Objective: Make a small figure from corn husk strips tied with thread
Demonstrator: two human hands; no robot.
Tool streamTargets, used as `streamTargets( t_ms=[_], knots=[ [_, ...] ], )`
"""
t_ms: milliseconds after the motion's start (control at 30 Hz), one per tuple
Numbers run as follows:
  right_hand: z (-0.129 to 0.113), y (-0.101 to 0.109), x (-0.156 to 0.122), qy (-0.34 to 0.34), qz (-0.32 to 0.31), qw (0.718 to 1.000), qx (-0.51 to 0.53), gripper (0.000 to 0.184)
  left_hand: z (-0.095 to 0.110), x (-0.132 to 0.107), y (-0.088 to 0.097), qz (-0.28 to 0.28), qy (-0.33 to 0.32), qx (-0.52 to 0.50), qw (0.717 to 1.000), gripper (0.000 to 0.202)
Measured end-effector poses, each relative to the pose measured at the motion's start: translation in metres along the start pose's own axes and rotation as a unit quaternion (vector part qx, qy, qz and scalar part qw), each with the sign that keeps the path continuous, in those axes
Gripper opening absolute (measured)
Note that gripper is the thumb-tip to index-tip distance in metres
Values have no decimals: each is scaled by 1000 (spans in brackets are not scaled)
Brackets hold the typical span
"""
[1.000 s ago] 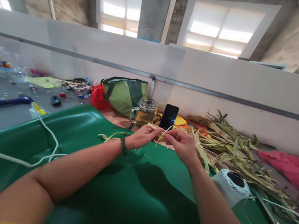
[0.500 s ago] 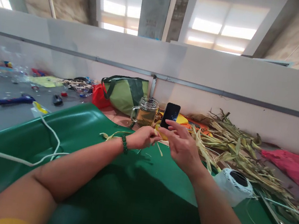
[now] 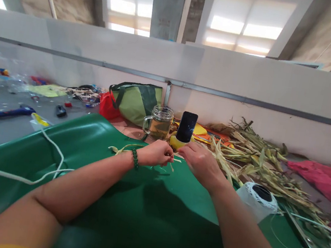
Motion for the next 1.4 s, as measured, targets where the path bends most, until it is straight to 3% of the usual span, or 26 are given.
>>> streamTargets(
  t_ms=[200, 333, 433, 567, 733, 967, 1033, 1133, 1233, 1400],
  knots=[
    [15, -7, -1, -66, 10, 998, -18, 39, 1, 0, 6, 71, 16, -12, 997, 16],
    [23, -9, -3, -168, 17, 985, 38, 47, -2, 1, 8, 136, -4, -84, 987, 17],
    [23, -13, -3, -239, 25, 960, 143, 51, -5, 5, 6, 140, -39, -196, 970, 20],
    [20, -22, -2, -285, 8, 926, 248, 52, -3, 7, 5, 128, -89, -326, 932, 24],
    [22, -25, -5, -324, 7, 917, 232, 49, 4, 3, 5, 119, -119, -371, 913, 29],
    [20, -21, -5, -307, 5, 941, 144, 49, -3, 5, 4, 138, -117, -380, 907, 36],
    [16, -14, -5, -285, 42, 953, 96, 45, -6, 5, 7, 150, -113, -382, 905, 37],
    [-1, 0, 0, -154, 96, 982, 44, 28, -8, 3, 11, 168, -98, -372, 908, 37],
    [-23, 4, 5, -6, 82, 997, -1, 24, -6, 2, 13, 161, -96, -359, 914, 31],
    [-28, 9, 7, 16, 99, 993, -58, 24, -2, 1, 10, 134, -89, -363, 918, 29]
  ],
)
Point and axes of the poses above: each hand's wrist, its own x-axis towards the middle knuckle, its own y-axis out of the back of the hand, z = x × y, the point moved 5 cm from there along x, towards the middle knuckle, and after that the axes turned 9 degrees about -z, right-handed, at the moved point
